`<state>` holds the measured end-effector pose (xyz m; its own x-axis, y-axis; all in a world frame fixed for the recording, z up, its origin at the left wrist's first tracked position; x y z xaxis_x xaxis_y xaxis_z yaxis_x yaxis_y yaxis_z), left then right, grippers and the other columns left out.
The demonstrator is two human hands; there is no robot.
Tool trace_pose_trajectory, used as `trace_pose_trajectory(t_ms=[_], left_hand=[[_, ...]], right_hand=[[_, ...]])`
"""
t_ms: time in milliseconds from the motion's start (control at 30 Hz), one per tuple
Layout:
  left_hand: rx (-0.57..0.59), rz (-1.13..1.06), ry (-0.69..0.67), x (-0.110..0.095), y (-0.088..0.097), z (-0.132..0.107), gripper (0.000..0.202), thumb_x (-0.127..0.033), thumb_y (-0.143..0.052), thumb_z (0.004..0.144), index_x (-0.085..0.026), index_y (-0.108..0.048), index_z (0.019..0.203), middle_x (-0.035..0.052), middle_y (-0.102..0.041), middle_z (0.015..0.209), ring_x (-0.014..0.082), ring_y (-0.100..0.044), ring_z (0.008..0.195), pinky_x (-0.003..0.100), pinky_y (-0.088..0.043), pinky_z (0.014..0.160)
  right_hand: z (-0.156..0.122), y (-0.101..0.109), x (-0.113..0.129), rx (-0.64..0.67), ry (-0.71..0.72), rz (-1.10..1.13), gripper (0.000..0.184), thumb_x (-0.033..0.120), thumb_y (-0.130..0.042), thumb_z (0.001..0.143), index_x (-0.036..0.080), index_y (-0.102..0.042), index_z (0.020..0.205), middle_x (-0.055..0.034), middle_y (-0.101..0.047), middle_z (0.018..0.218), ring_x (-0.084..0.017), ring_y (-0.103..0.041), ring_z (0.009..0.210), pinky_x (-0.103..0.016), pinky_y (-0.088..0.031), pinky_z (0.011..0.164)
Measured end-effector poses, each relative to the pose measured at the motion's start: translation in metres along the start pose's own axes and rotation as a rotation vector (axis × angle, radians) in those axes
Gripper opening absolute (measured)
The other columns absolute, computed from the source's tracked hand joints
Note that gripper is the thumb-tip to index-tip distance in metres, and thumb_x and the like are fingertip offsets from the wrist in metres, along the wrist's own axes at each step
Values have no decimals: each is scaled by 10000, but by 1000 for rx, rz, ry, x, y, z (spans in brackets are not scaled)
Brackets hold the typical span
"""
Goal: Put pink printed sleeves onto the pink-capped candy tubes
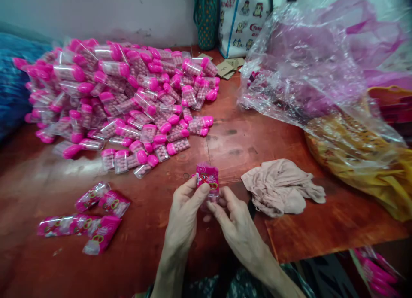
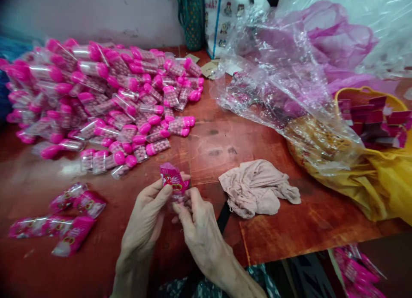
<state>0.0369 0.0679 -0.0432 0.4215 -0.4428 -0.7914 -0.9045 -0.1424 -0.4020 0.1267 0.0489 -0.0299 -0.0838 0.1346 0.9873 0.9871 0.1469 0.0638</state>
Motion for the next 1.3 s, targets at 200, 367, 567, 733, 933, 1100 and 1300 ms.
trace_pose_trajectory(t_ms=[200,367,567,733,933,1100,1300], left_hand=[[-28,-76,85,9,-10,0,313,-340,-586,779,-111,-629,988,79,-680,773,45,-434,370,145,-279,282],[26,11,89,10,-18,-6,292,-276,-591,776,-128,-623,1026,87,-673,865,46,-432,404,146,-322,292],[3,5,27,14,-17,-18,221,-165,-590,774,-138,-654,984,89,-661,970,9,-399,430,125,-325,348],[50,-76,1,5,-12,-13,280,-262,-546,812,-158,-621,1061,122,-645,1033,26,-423,385,149,-329,281],[61,-49,27,-1,-14,-5,281,-258,-526,818,-165,-608,1070,126,-630,1069,23,-416,333,143,-288,219],[6,-37,57,9,-19,-13,236,-243,-532,825,-156,-637,1018,88,-660,972,31,-489,485,112,-386,388],[-25,52,33,21,-20,-24,217,-237,-528,823,-123,-712,830,91,-623,1076,89,-544,658,177,-461,583]], right_hand=[[-11,3,0,-92,52,-101,251,264,-427,910,212,-522,1137,-40,-661,889,-143,-644,794,-206,-534,664],[-18,11,22,-273,208,-367,308,315,-334,937,155,-543,1096,-75,-676,800,-151,-646,650,-202,-530,565],[-36,17,36,-481,297,-559,358,321,-290,940,134,-495,1166,-139,-672,867,-206,-660,734,-260,-541,606],[-29,8,31,-295,205,-513,384,357,-300,938,141,-455,1216,-116,-670,858,-185,-661,734,-228,-531,606],[-19,-1,9,-86,-62,-254,296,326,-314,937,194,-541,1074,-31,-656,725,-154,-627,647,-230,-496,603],[-38,5,-5,-240,-110,-123,346,361,-378,911,178,-531,1161,-92,-656,936,-198,-627,819,-278,-508,709],[-53,9,-19,-362,-205,-36,419,409,-450,874,204,-503,1236,-98,-638,1040,-216,-603,938,-298,-486,804]])
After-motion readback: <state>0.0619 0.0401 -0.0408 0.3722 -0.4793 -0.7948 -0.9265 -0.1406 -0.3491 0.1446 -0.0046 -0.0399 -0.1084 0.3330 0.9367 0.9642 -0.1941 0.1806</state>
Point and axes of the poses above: each hand's wrist, its own z-axis towards the middle knuckle, its own y-axis out of the back of the hand, x = y × z, the point moved 10 cm from there along z, towards the middle knuckle
